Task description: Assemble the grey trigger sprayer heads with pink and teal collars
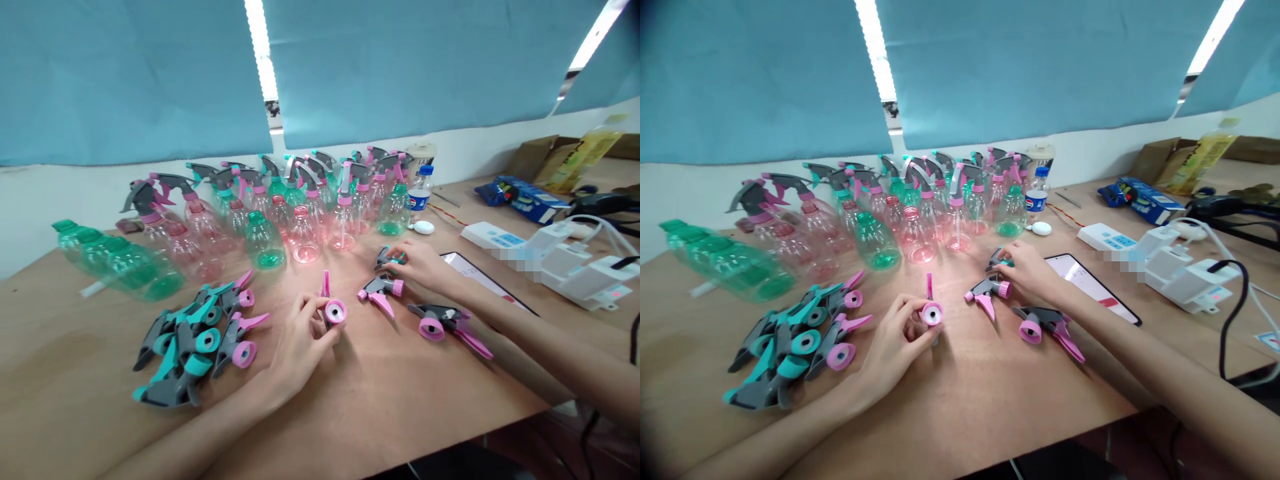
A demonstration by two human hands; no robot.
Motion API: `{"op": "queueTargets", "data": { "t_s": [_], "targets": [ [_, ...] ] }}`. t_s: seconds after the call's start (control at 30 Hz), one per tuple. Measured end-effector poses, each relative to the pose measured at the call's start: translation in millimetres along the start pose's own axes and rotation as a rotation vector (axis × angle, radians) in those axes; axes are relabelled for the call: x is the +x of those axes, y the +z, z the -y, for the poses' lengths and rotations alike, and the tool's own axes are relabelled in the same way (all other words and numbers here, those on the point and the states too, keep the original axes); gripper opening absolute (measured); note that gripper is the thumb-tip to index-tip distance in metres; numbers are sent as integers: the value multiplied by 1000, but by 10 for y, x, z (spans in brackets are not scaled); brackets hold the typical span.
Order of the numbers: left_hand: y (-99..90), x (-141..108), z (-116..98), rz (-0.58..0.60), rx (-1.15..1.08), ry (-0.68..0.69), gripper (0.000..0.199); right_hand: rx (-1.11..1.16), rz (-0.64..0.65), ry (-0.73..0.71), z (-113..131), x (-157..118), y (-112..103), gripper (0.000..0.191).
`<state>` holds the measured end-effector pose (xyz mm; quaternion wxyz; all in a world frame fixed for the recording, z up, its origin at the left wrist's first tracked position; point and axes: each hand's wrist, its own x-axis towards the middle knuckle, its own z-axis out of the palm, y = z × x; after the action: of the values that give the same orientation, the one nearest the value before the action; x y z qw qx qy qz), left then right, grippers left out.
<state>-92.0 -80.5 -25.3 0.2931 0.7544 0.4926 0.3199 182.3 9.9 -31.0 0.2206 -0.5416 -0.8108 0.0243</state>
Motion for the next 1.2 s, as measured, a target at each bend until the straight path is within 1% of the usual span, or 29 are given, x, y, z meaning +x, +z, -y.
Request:
{"op": "queueTargets", "data": {
  "t_s": [0.1,0.2,0.3,0.4,0.43,0.5,0.57,0.67,0.77,0.87,1.03,1.2],
  "targets": [
    [5,-2,11,4,-6,-1,18,41,-66,64,73,-74,-123,28],
    [7,-3,13,19,-30,1,20,56,-155,105,215,-228,-221,34],
    [8,-5,9,16,-25,2,18,69,-103,83,369,-408,-236,34],
    [11,-5,8,9,-12,4,16,29,-65,32,455,-586,-181,37],
    [12,-4,10,10,-10,6,16,-7,-74,7,466,-649,-160,42],
    [17,0,14,14,-12,8,16,-72,-99,-37,469,-784,-129,61],
    [23,5,16,18,-18,8,16,-119,-92,-53,462,-915,-114,76],
    [29,7,16,20,-22,10,18,-156,-40,-38,453,-1039,-91,83],
    [29,0,15,21,-15,11,17,-143,19,-42,445,-1021,-23,85],
    [27,-11,17,24,-17,13,17,-110,44,-39,428,-900,80,85],
    [34,-11,16,36,-41,12,16,-72,43,-77,388,-663,187,75],
    [36,-16,9,45,-69,15,15,-156,31,-112,328,-462,213,60]
  ]
}}
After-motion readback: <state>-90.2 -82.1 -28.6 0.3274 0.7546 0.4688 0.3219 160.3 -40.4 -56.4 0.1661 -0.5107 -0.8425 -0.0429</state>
